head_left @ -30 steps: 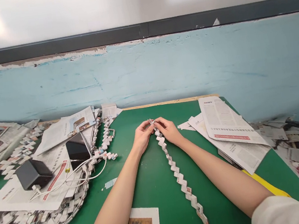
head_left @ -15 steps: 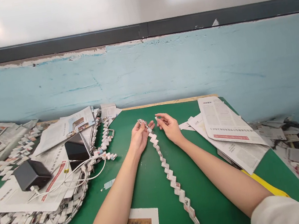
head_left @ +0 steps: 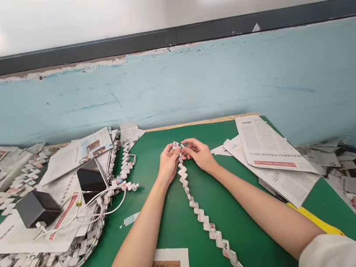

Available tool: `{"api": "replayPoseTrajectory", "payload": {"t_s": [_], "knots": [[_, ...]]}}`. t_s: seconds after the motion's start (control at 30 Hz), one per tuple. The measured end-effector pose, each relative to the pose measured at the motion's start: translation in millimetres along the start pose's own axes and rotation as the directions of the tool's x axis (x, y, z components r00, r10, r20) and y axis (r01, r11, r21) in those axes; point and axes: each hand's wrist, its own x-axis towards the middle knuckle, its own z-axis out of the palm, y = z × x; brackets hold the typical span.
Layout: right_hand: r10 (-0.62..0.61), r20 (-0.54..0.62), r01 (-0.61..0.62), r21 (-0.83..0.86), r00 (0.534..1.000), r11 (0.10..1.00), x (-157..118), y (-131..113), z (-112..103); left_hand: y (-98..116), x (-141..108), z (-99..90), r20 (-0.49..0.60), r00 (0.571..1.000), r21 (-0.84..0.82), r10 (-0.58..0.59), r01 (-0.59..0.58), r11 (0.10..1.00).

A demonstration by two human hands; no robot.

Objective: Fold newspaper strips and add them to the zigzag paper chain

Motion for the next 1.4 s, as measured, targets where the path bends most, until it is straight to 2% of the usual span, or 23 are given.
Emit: {"api": "replayPoseTrajectory", "payload": {"t_s": [0.17, 0.37, 0.63, 0.9, 1.1, 1.17, 1.4], "knots": [[0.038, -0.015, -0.037, 0.100, 0.999, 0.994, 1.9, 1.7, 0.9, 1.2, -2.8, 0.6, -0.006, 0.999, 0.039, 0.036, -0.036, 0.999], [0.031, -0.022, -0.032, -0.027, 0.999, 0.999, 1.0, -5.0, -1.9, 2.3, -4.7, 2.1, 0.003, 0.998, 0.099, 0.055, -0.055, 0.994], [-0.044, 0.003, 0.044, -0.062, 0.999, 0.997, -2.2, -7.0, -3.6, 3.5, -7.9, 5.2, 0.006, 0.994, 0.177, 0.105, -0.104, 0.979], [-0.040, 0.016, 0.041, -0.109, 0.999, 0.993, -3.0, -9.4, -6.2, 0.2, -6.7, 3.7, 0.019, 0.994, 0.207, 0.104, -0.106, 0.973], [0.078, -0.115, -0.057, 0.178, 0.990, 0.982, 6.3, -1.6, -8.3, 0.8, -6.1, 2.9, 0.080, 0.997, 0.227, 0.019, -0.037, 0.973], [0.116, -0.145, -0.089, 0.180, 0.983, 0.980, 8.5, -0.9, -7.0, 1.0, -6.2, 3.1, 0.087, 0.996, 0.226, 0.011, -0.030, 0.974], [0.120, -0.021, -0.119, 0.056, 0.993, 0.991, 6.3, -9.5, -4.2, 0.6, -6.4, 2.9, 0.110, 0.994, 0.219, 0.013, -0.037, 0.975]]}}
